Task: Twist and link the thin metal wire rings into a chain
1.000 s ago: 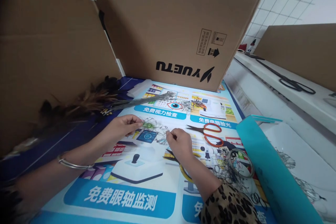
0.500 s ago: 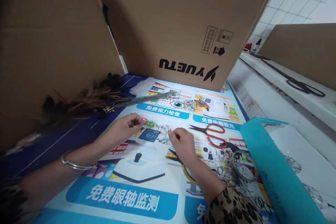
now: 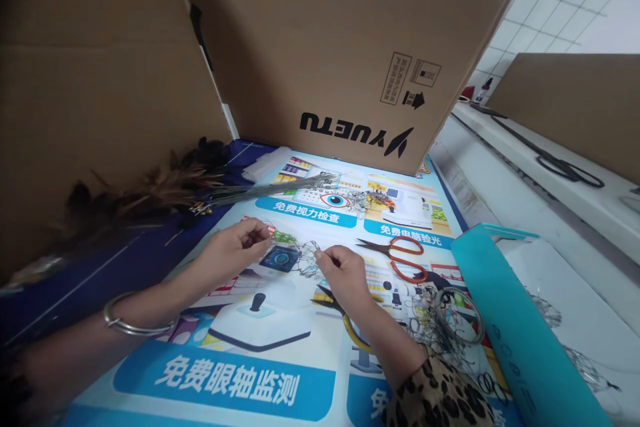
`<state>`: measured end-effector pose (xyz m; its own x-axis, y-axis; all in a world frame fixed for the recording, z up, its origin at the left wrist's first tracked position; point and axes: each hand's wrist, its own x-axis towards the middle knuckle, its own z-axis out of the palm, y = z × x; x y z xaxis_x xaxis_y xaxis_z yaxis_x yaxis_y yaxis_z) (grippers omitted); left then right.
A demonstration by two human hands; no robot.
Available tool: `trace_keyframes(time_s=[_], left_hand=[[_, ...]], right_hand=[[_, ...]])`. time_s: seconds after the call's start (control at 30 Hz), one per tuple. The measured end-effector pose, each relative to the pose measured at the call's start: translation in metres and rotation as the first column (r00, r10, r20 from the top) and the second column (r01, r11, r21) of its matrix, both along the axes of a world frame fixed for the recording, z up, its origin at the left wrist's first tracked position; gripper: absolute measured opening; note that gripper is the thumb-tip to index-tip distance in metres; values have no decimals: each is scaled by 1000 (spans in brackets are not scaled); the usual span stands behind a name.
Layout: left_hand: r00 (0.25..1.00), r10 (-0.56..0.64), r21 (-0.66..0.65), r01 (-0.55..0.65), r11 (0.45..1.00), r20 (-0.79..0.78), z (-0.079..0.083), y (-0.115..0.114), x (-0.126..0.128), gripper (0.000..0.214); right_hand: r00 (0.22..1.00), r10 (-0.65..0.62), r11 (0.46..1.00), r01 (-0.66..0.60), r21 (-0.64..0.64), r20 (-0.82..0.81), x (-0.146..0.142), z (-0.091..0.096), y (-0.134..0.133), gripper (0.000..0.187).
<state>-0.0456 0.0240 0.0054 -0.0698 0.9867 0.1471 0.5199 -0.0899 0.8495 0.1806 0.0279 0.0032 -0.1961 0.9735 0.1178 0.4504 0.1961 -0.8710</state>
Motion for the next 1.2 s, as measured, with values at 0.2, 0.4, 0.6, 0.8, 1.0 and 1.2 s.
trace_keyframes(time_s=[0.2,0.4,0.6,0.8,1.0,1.2], left_hand=[[999,33,-12,-33,999,2,14,-8,5,8],[997,-19,49,23,999,-78,15,-18,12,6],[992,-61,4,62,998,-110,10,-30,21,6],[997,-70,-81,73,994,37,4,-43,25,11],[992,-104,-96,111,989,75,1,-55,32,7],[990,-134,-97,139,985,51,-5,-62,35,5]], right_hand=[[993,-2,985,-19,-173,-120,-6,8,-10,31],[990,-29,969,-6,-248,-138,-13,14,-20,26],[986,-45,968,3,-252,-162,-20,15,-27,24],[994,-33,980,11,-201,-104,-24,17,-33,21],[1000,-16,999,15,-39,-6,-28,15,-39,15],[998,55,998,-54,-42,21,-30,14,-45,11]])
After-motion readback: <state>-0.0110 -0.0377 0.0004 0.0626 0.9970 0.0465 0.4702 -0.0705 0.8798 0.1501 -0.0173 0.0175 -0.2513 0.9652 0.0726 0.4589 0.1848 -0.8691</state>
